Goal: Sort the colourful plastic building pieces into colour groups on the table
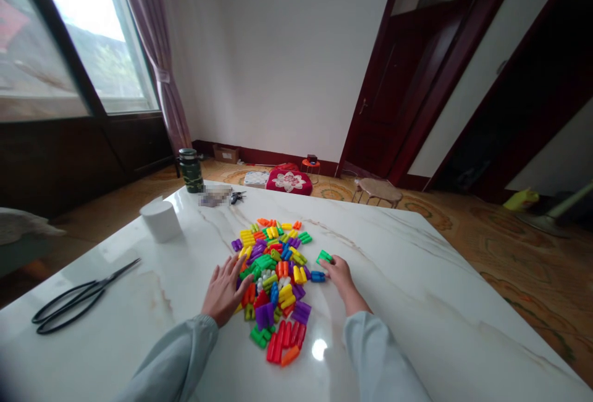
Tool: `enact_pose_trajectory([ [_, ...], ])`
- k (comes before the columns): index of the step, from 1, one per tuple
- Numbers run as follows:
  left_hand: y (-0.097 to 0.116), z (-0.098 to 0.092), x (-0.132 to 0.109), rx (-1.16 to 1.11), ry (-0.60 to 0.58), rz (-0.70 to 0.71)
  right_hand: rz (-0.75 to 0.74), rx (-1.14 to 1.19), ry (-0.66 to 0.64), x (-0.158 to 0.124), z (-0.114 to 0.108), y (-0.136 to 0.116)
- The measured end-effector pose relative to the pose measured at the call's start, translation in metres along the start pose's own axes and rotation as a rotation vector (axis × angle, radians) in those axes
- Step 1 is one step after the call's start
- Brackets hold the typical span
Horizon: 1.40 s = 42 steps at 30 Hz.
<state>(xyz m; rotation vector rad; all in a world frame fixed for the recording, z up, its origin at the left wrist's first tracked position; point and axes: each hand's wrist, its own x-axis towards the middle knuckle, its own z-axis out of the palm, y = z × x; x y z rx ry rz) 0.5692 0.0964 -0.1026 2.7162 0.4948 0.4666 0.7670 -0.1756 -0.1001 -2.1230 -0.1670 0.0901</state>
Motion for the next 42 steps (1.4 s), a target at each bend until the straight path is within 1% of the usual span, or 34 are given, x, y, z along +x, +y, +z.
enact_pose_trajectory([
  [2,0.000,0.000,0.000,0.004,-0.005,0.001,0.021,-0.062,0.042,0.011,-0.007,-0.006],
  [4,0.000,0.000,0.001,0.001,-0.005,0.002,0.025,-0.172,0.092,0.028,-0.014,-0.015],
  [6,0.000,0.001,0.000,-0.009,0.005,0.003,0.006,-0.305,0.135,0.049,-0.017,-0.028],
  [8,-0.001,0.001,0.000,-0.017,0.015,0.001,-0.031,-0.436,0.158,0.066,-0.011,-0.041],
  [10,-0.001,0.001,0.000,-0.022,0.016,-0.001,-0.069,-0.547,0.157,0.075,0.003,-0.052],
  [14,-0.001,0.000,0.000,-0.028,0.019,0.001,-0.149,-0.690,0.098,0.076,0.037,-0.065],
  [16,-0.001,-0.001,0.000,-0.029,0.024,0.004,-0.186,-0.735,0.072,0.074,0.044,-0.067],
  [18,-0.001,-0.001,0.000,-0.031,0.026,0.006,-0.204,-0.779,0.067,0.076,0.039,-0.066],
  [22,-0.001,0.001,0.000,-0.031,0.023,0.002,-0.202,-0.866,0.073,0.085,0.014,-0.061],
  [24,-0.002,0.002,0.000,-0.030,0.026,0.003,-0.209,-0.898,0.059,0.089,0.007,-0.058],
  [27,-0.002,0.002,0.000,-0.026,0.036,0.012,-0.231,-0.923,0.036,0.088,0.008,-0.055],
  [30,-0.002,0.002,-0.001,-0.023,0.039,0.011,-0.249,-0.927,0.028,0.081,0.013,-0.054],
  [32,-0.003,0.002,-0.002,-0.023,0.038,0.009,-0.294,-0.932,0.076,0.075,0.013,-0.054],
  [34,-0.003,0.003,-0.002,-0.023,0.039,0.007,-0.408,-0.923,0.129,0.069,0.013,-0.053],
  [35,-0.003,0.003,-0.002,-0.023,0.039,0.005,-0.487,-0.909,0.121,0.065,0.014,-0.053],
  [36,-0.003,0.003,-0.001,-0.024,0.037,0.002,-0.565,-0.889,0.075,0.062,0.016,-0.052],
  [38,-0.001,0.002,-0.001,-0.026,0.031,-0.004,-0.661,-0.842,-0.085,0.057,0.022,-0.051],
  [39,-0.001,0.001,-0.001,-0.027,0.025,-0.008,-0.668,-0.822,-0.153,0.055,0.026,-0.051],
  [40,0.000,0.000,-0.001,-0.028,0.020,-0.011,-0.655,-0.807,-0.195,0.052,0.029,-0.052],
  [42,0.001,-0.001,0.000,-0.029,0.013,-0.014,-0.603,-0.795,-0.213,0.047,0.034,-0.054],
])
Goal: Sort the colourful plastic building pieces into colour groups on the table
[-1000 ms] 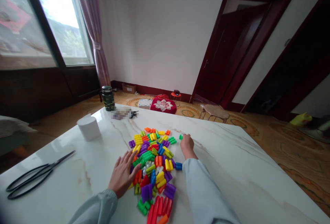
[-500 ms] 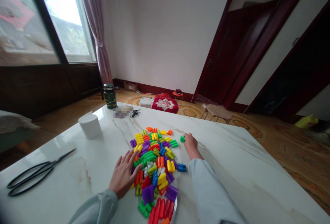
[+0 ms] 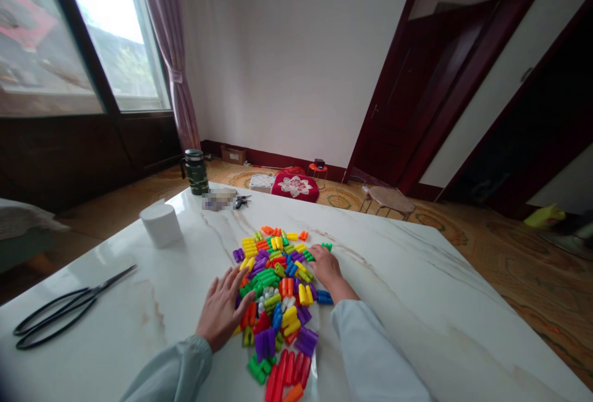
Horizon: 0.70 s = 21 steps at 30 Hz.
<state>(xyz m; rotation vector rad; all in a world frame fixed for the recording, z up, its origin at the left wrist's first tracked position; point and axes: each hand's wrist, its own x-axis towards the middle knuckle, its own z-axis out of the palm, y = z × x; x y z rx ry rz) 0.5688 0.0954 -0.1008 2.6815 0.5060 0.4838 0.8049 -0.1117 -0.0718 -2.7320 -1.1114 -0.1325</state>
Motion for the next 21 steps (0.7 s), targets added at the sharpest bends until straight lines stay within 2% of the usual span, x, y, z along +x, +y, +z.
enact_pose_trajectory([
  [10,-0.002,0.003,0.000,-0.001,0.031,0.024,0.163,-0.063,-0.080,-0.031,-0.030,-0.013],
  [14,0.001,0.000,0.001,0.002,0.020,0.016,0.312,0.019,-0.109,-0.028,-0.029,-0.012],
  [21,-0.001,0.001,0.000,0.015,0.026,0.023,0.434,0.168,-0.097,-0.019,-0.017,0.007],
])
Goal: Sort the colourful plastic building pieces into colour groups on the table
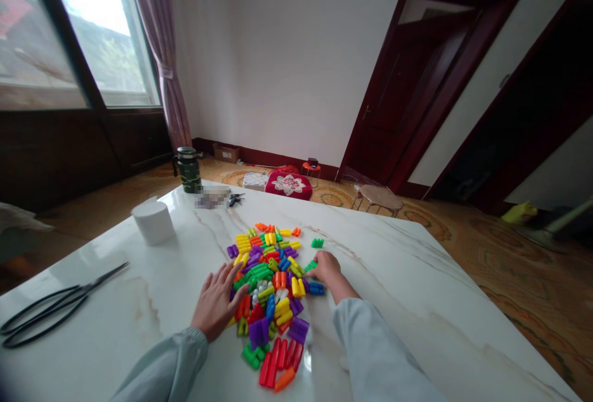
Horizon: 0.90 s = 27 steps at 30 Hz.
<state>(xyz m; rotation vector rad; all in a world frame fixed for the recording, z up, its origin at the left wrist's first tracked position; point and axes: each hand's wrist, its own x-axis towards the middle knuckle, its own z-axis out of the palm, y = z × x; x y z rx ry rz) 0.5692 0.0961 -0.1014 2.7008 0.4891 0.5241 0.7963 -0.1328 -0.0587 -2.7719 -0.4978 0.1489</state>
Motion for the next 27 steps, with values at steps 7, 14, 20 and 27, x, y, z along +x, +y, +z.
enact_pose_trajectory([
  [7,0.000,0.001,0.000,-0.006,-0.008,-0.006,0.064,0.172,0.079,0.017,-0.006,0.033],
  [14,0.001,0.000,0.000,-0.022,0.007,-0.012,0.169,0.019,0.126,0.007,0.001,0.015],
  [20,0.000,0.001,0.000,-0.015,0.008,-0.013,0.271,-0.091,0.056,-0.001,0.008,-0.017],
  [27,0.001,-0.001,0.000,-0.010,0.006,-0.009,0.177,0.028,0.100,0.000,0.012,-0.017],
])
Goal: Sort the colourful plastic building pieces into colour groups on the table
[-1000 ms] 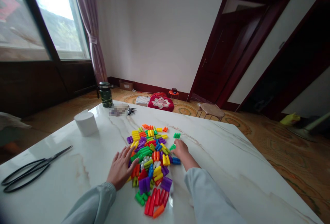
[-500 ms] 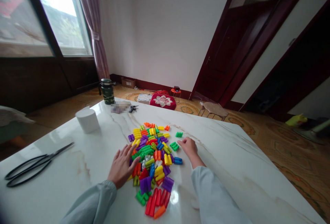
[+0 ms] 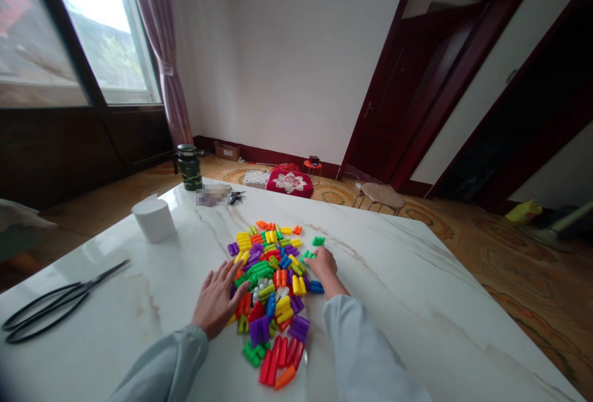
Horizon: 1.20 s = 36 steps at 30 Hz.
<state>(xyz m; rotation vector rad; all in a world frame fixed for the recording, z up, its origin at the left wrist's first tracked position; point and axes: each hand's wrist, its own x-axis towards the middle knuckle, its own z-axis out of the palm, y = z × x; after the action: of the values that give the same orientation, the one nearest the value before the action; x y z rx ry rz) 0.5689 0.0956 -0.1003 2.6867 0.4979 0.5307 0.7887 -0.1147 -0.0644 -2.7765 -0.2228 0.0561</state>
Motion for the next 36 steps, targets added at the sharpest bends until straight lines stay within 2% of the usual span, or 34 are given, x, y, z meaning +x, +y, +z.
enact_pose_trajectory([
  [5,-0.001,0.001,0.000,-0.008,0.003,-0.002,-0.053,0.169,0.204,0.005,-0.003,0.027],
  [9,-0.001,0.002,0.000,-0.005,0.006,0.000,-0.058,0.234,0.254,0.018,-0.002,0.044],
  [14,-0.001,0.001,0.000,0.003,-0.011,-0.004,-0.042,0.239,0.278,0.032,0.003,0.042],
  [21,-0.001,0.001,0.000,0.004,-0.003,-0.001,-0.069,0.307,0.300,0.032,0.012,0.037],
  [25,-0.001,0.002,0.000,0.001,-0.002,0.000,-0.126,0.440,0.417,0.032,0.019,0.042],
  [27,-0.002,0.002,0.000,-0.003,-0.001,0.000,-0.145,0.550,0.511,0.024,0.025,0.046],
  [29,-0.002,0.002,0.001,-0.007,0.003,0.003,-0.165,0.663,0.542,0.007,0.034,0.050],
  [32,-0.003,0.003,0.001,-0.013,0.001,0.004,-0.233,0.756,0.445,-0.030,0.050,0.047],
  [36,-0.004,0.007,0.001,-0.035,-0.002,-0.015,-0.256,0.809,0.300,-0.066,0.067,0.024],
])
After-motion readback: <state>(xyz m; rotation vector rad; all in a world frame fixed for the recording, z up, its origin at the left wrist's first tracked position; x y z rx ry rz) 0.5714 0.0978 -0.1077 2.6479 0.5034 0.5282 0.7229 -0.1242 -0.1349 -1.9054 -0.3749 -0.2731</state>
